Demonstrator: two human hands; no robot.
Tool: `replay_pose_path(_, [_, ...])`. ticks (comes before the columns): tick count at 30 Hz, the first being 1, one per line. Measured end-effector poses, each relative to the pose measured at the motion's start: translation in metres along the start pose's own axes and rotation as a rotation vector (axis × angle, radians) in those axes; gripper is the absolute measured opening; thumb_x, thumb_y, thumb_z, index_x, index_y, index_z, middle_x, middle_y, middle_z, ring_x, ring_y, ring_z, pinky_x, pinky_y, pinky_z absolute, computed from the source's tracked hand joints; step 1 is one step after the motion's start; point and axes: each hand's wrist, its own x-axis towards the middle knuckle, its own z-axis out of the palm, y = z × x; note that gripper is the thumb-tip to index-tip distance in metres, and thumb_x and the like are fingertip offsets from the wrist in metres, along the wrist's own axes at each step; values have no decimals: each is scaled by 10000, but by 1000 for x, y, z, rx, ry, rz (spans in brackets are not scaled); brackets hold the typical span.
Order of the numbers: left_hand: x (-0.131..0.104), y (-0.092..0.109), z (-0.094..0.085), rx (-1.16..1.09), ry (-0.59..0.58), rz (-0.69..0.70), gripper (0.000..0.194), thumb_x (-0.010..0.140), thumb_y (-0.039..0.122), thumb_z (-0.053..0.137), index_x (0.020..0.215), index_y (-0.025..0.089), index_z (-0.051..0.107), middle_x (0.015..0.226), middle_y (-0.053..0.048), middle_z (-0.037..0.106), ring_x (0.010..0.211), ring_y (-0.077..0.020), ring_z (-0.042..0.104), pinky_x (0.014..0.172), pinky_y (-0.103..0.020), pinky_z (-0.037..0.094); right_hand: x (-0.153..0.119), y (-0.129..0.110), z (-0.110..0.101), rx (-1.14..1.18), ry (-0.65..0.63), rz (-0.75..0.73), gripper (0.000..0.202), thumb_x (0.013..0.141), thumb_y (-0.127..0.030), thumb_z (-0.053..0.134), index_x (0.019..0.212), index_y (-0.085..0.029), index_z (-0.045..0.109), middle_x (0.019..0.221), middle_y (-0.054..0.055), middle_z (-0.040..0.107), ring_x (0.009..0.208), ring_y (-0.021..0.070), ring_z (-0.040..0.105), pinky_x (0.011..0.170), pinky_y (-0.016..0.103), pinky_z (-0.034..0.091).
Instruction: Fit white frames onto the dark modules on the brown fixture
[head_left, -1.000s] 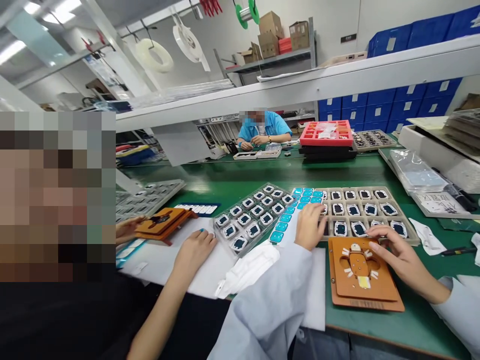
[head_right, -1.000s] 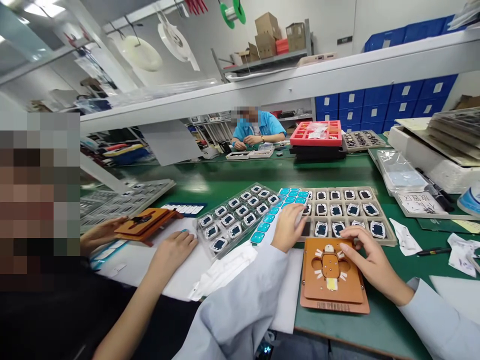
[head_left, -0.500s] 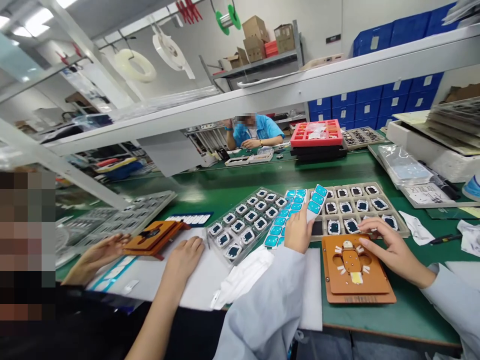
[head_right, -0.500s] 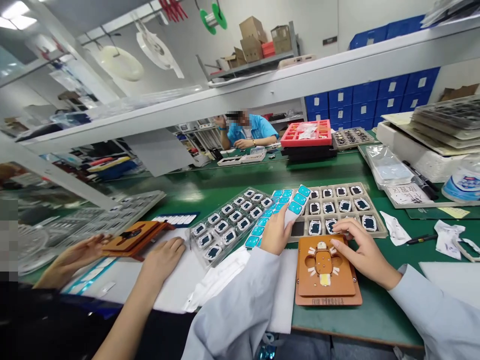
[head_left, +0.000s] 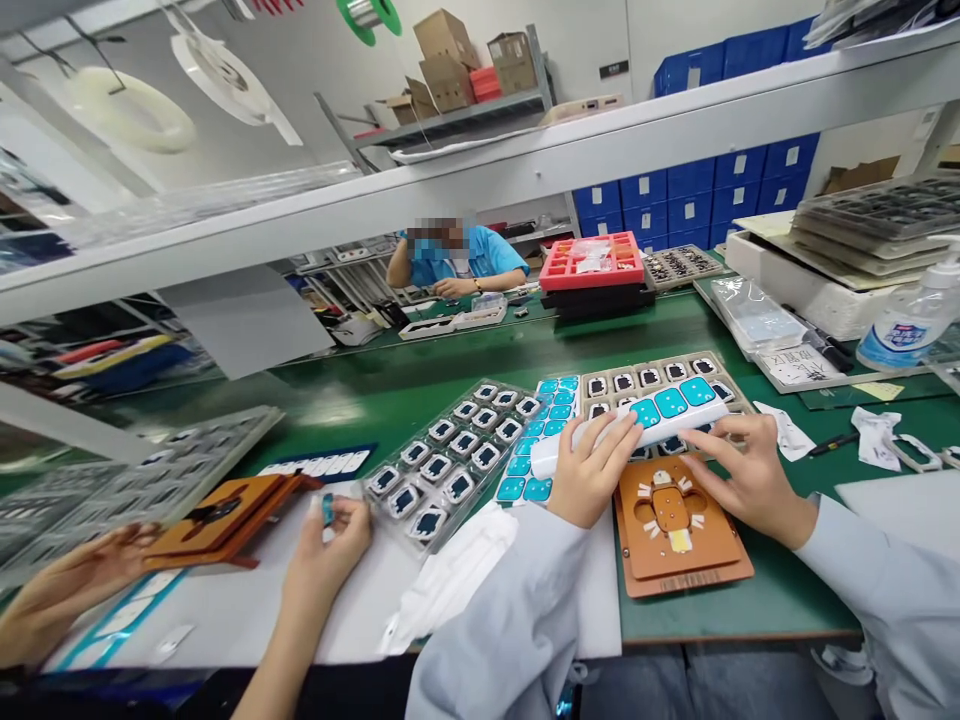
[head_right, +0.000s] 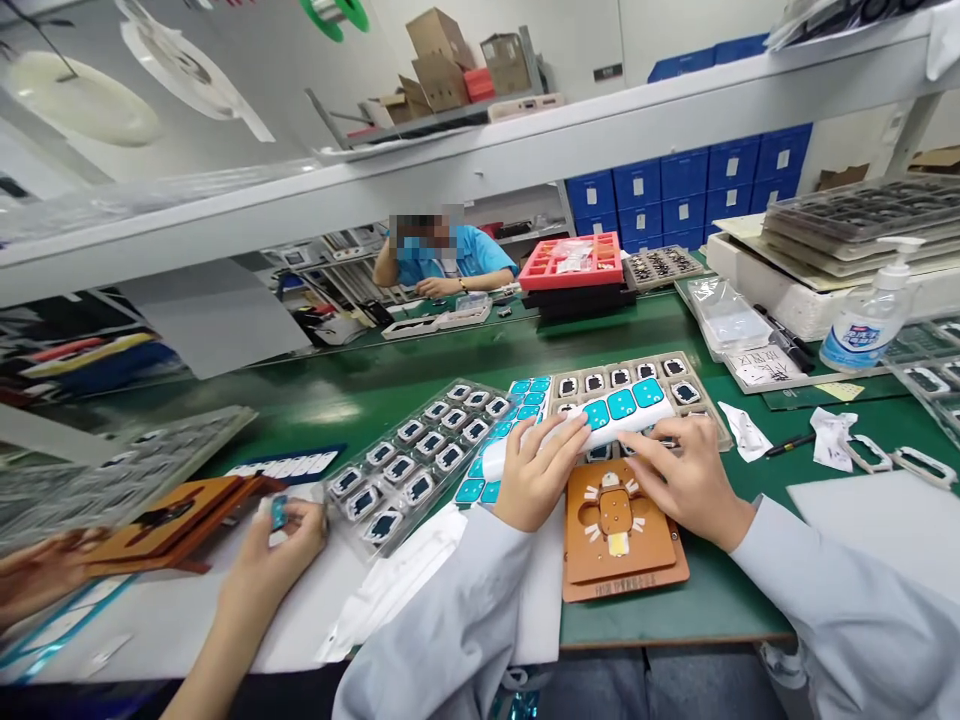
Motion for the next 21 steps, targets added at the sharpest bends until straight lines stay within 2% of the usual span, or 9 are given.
replay_pose_path(6, [0,1,-1,9,-41,21,333,972,129,492,1293,199,548,1243,-55,682,1220,-223,590,1142,-457,300,7,-10,7,-104,63,-36,228,879,-148,670,1054,-292,688,936,58,534,867,217,461,764,369,368])
replay_pose_path(9, [-2,0,1,3,-84,21,403,977,151,480,1377,210,480,1282,-71,659,1281,-227,548,1130,-441,332,12,-9,9,-55,70,-83,218,859,-80,654,931,-281,699,902,49,595,846,219,441,751,371,366])
replay_pose_path(12, [-6,-3,5,29,-132,0,434,986,201,475,1418,192,435,1328,-80,626,1280,-241,544,1094,-431,370,13,-8,5,-5,74,-129,230,845,-63,664,921,-279,681,890,34,640,836,220,438,764,380,383])
replay_pose_path(16, [-16,-15,10,60,-243,-153,482,994,267,446,1466,194,381,1351,-109,604,1223,-252,580,1001,-402,440,11,-12,-6,105,19,-140,251,848,-78,650,977,-292,674,922,30,668,861,220,481,766,387,422])
replay_pose_path(21, [-29,-33,17,137,-442,-489,448,957,248,480,1398,170,479,1438,-152,512,1252,-318,546,977,-479,459,10,-18,-18,290,-149,-191,186,890,-82,575,984,-220,658,925,44,703,872,221,533,744,389,444])
